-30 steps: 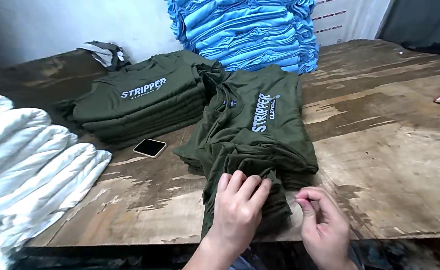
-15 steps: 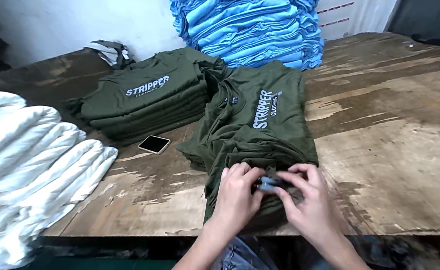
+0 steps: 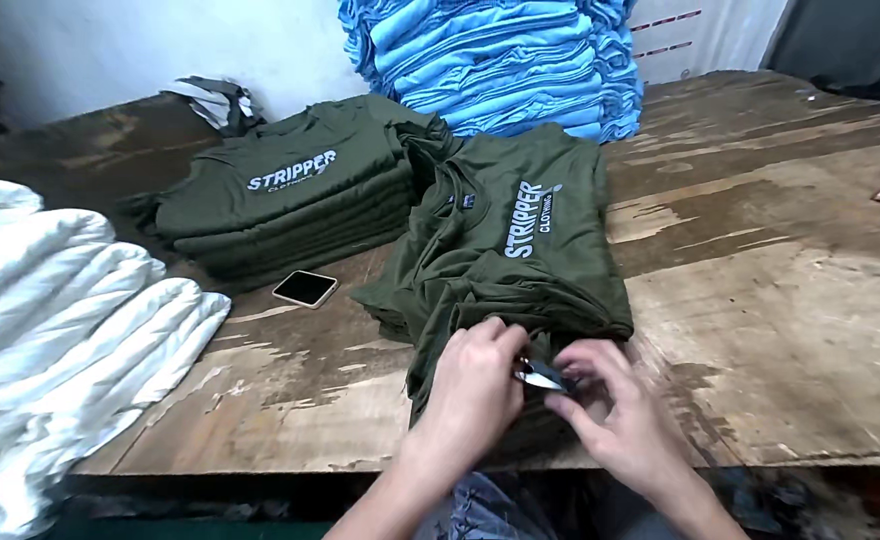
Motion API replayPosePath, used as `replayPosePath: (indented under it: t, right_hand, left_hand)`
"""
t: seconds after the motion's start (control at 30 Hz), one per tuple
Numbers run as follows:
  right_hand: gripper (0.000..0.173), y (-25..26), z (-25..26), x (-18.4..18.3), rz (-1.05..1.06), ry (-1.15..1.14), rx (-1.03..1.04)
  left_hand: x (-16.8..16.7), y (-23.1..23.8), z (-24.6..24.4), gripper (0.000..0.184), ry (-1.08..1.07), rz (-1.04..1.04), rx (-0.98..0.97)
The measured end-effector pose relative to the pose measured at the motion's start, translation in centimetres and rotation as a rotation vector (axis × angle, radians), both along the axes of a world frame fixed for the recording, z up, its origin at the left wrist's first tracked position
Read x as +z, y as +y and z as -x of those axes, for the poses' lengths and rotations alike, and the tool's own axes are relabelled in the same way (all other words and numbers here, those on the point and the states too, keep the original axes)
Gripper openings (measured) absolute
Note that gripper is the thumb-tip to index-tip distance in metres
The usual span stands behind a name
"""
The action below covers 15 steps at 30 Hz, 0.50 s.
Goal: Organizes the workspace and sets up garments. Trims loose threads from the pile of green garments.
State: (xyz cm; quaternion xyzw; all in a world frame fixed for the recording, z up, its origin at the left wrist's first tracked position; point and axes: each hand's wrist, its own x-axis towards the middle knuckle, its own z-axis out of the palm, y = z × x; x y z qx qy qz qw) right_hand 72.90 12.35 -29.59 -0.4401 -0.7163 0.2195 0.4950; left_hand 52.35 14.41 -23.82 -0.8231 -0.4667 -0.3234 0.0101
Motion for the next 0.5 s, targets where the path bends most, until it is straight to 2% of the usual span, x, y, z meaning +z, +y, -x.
replayPosePath:
  t: [0.07, 0.13, 0.2, 0.23, 0.3, 0.33, 0.4, 0.47, 0.5]
  right_hand:
    - [0.008, -0.1, -0.8, 0.0, 0.000, 0.038, 0.128]
    - [0.005, -0.8, -2.8, 0.9, 0.001, -0.071, 0.147]
    - [0.002, -1.7, -5.0, 2.5, 0.073, -0.319, 0.169]
    - [0.010, -2.0, -5.5, 3.1, 0.089, -0.413, 0.164]
    - [0.033, -2.4, -4.6, 3.7, 0.026, -0.435, 0.084]
    - [0.038, -2.1, -3.4, 3.7, -0.044, -0.392, 0.034]
    - [0.037, -1.3, -0.6, 3.1, -0.183, -0.397, -0.042]
    - [0.021, -0.1, 1.0, 1.0, -0.291, -0.406, -0.080]
    - [0.015, 0.1, 1.0, 0.4, -0.277, -0.336, -0.050]
  left_hand:
    - [-0.9, 2.3, 1.8, 0.030, -0.141, -0.073, -0.133]
    - [-1.6, 3.8, 3.4, 0.023, -0.291, -0.148, -0.215]
    - [-1.6, 3.7, 3.8, 0.015, -0.295, -0.140, -0.131]
    - [-1.4, 3.2, 3.6, 0.011, -0.252, -0.093, -0.051]
    - [-0.6, 2.0, 2.5, 0.016, -0.161, 0.050, 0.089]
    - [0.1, 1.5, 1.8, 0.017, -0.134, 0.127, 0.136]
    - [0.6, 1.1, 0.6, 0.020, -0.125, 0.131, 0.217]
    - [-0.5, 1.3, 0.0, 0.026, -0.143, -0.065, 0.236]
    - [-1.3, 1.5, 0.0, 0.026, -0.154, -0.140, 0.207]
